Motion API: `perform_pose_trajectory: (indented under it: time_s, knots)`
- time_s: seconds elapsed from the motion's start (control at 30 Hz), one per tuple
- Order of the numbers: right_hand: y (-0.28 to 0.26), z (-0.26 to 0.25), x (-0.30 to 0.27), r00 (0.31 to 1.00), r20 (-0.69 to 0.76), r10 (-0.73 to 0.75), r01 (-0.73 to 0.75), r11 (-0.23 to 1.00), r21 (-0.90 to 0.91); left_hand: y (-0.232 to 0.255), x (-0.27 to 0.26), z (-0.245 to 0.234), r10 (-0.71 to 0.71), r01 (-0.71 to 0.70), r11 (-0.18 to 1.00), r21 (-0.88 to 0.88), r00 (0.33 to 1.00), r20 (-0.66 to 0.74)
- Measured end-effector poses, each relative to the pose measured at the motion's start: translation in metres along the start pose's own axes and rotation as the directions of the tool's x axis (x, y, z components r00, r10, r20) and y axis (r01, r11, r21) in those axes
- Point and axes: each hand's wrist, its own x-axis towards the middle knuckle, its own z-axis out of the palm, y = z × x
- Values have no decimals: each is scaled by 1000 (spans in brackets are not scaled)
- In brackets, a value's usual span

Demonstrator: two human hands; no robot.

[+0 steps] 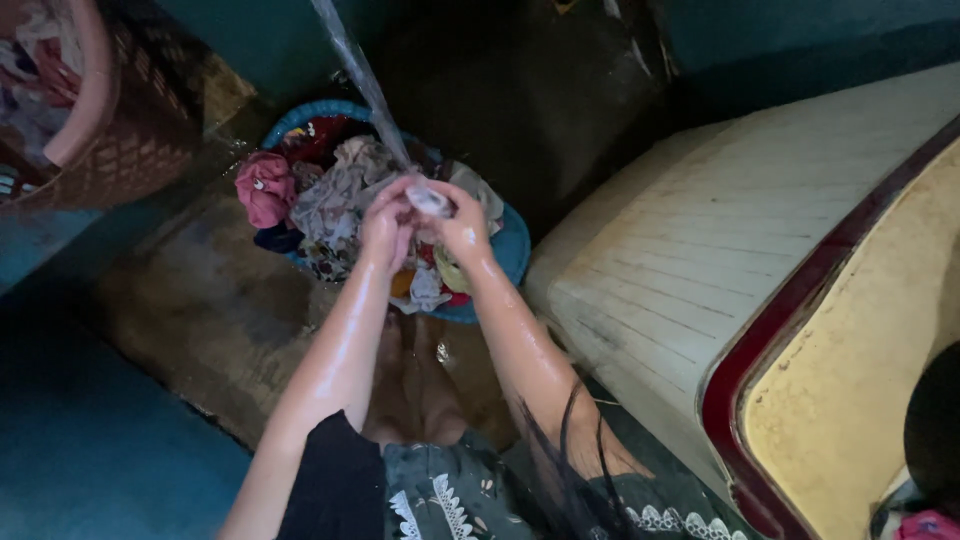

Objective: The person is hand washing clothes in a basin under running water in a bathroom.

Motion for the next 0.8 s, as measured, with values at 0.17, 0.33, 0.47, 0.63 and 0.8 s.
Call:
perform_pose_trajectory:
  time_s: [0.17, 0.33, 0.47, 0.63, 0.8]
  knots:
    - [16, 4, 21, 962, -20, 272, -230, 847, 479, 0, -6, -20, 144, -134, 864, 486, 989, 17]
    - [-29, 0, 33, 920, -15, 393, -270, 659, 702, -5, -5, -17, 382, -458, 643, 613, 886, 262]
    - [-36, -8, 30, 949, -98, 299, -202, 818, 538, -3, -1, -5, 287, -260, 744, 616, 956, 57]
    - [-70, -6, 8, 975, -222, 26, -77, 972, -223, 16, -15, 29, 321, -341, 852, 397, 940, 118]
    - [-35, 12, 30, 931, -169, 322, -362, 870, -334, 34, -54, 49, 436, -434, 416, 799, 866, 244]
